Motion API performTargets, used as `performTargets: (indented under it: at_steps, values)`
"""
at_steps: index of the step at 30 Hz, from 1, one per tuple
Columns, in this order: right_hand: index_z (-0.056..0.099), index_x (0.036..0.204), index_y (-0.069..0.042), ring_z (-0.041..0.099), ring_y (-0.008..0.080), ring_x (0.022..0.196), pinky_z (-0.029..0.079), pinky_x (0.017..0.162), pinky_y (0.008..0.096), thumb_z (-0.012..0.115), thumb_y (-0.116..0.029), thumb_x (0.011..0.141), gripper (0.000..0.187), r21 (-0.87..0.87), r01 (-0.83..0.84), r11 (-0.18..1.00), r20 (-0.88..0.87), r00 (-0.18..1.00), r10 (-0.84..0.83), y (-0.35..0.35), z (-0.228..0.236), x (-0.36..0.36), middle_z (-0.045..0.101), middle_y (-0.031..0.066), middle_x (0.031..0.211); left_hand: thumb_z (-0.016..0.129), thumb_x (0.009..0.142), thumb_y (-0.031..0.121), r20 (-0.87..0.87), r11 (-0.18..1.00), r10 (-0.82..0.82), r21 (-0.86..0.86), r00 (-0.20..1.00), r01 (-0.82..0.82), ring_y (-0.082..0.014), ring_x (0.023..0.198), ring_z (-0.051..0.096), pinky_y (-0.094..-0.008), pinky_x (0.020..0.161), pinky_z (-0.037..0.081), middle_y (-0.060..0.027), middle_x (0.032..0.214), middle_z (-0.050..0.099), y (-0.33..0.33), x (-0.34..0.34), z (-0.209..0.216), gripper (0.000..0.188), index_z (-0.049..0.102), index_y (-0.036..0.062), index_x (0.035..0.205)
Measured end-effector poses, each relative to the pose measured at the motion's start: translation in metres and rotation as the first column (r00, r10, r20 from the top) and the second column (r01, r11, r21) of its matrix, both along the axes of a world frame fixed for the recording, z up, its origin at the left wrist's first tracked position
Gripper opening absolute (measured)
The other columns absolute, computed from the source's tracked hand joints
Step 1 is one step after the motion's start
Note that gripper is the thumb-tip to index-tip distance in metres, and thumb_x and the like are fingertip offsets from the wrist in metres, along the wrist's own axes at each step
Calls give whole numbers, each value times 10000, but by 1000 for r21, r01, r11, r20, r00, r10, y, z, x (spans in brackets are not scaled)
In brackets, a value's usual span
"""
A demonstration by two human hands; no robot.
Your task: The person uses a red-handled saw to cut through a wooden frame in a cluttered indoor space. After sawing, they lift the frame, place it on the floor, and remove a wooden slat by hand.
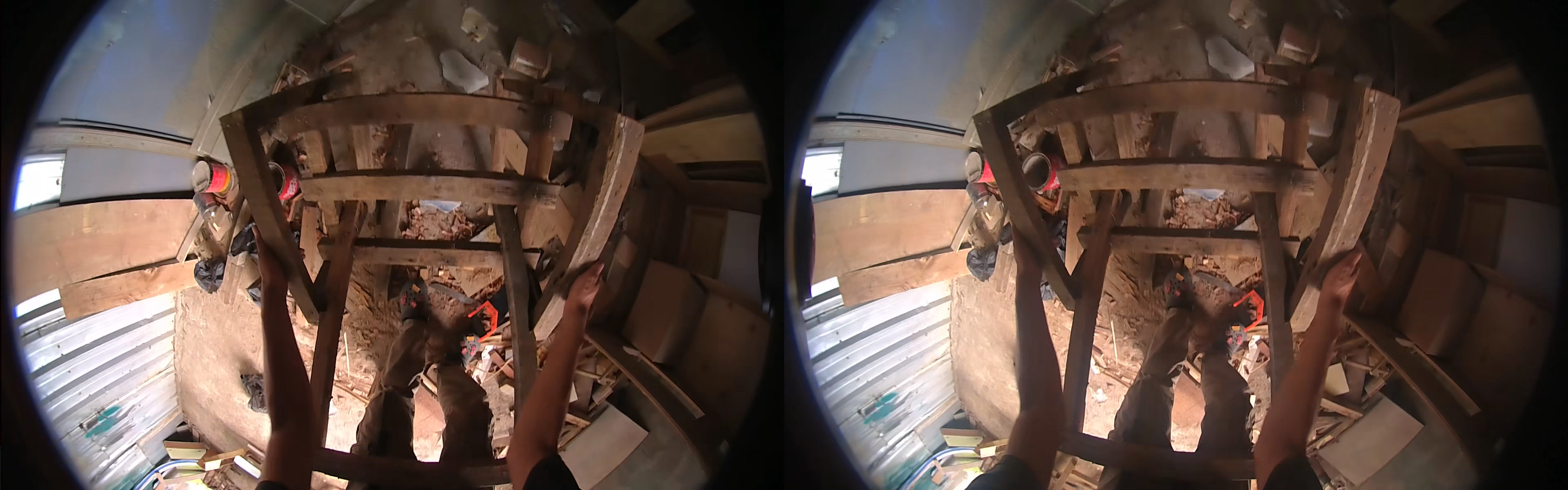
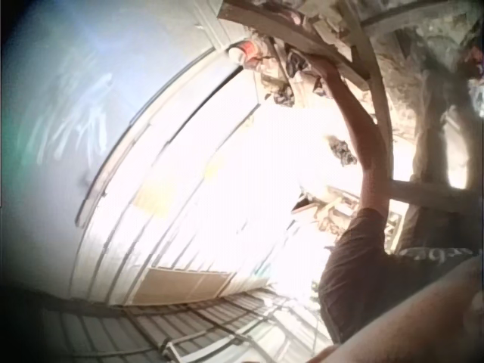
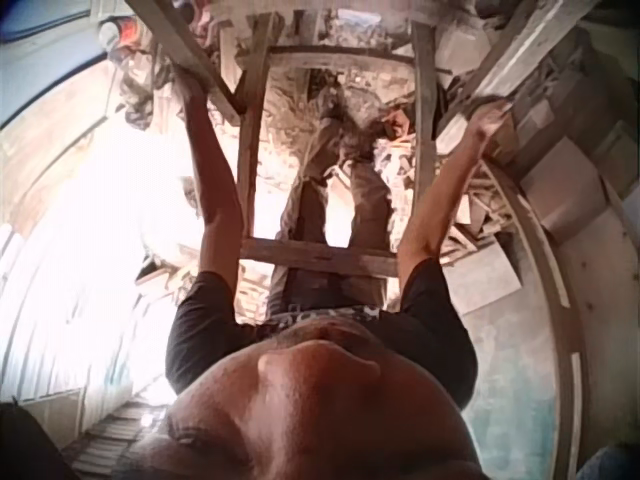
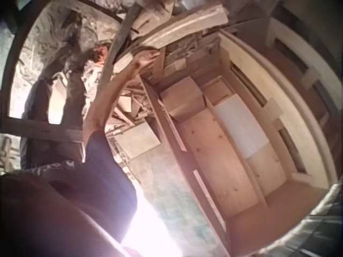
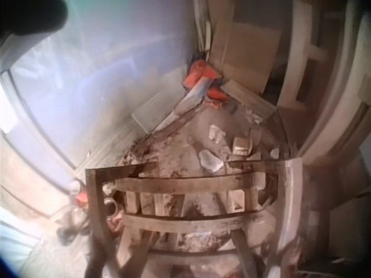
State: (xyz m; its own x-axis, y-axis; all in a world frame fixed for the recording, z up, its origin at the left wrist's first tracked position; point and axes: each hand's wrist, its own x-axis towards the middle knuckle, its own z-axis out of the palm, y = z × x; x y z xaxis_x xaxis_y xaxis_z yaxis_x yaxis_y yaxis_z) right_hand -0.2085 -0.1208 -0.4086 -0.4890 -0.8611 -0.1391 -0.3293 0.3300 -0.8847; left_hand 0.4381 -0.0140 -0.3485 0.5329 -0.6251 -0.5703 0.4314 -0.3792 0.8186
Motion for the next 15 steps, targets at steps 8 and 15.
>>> performTargets:
  at_steps: [8,15]
  values:
    - [484,1351,49,527,360,1234,413,1049,414,337,-239,1063,433,226,0,974,-832,519,193,30,-11,-45,548,216,1345,273,1015,622,361,995,101,-21,927,-100,-200,725,646,-344,638,556,-77,967,642,12,-15,14,665,512,97,1346]
    - [479,1372,26,470,370,1269,332,1089,428,282,-333,1048,522,90,216,972,-440,885,-156,5,139,28,496,239,1383,297,1012,623,-82,936,199,-278,977,-214,-164,749,641,-299,654,550,-44,944,651,-2,-10,86,632,546,110,1282]
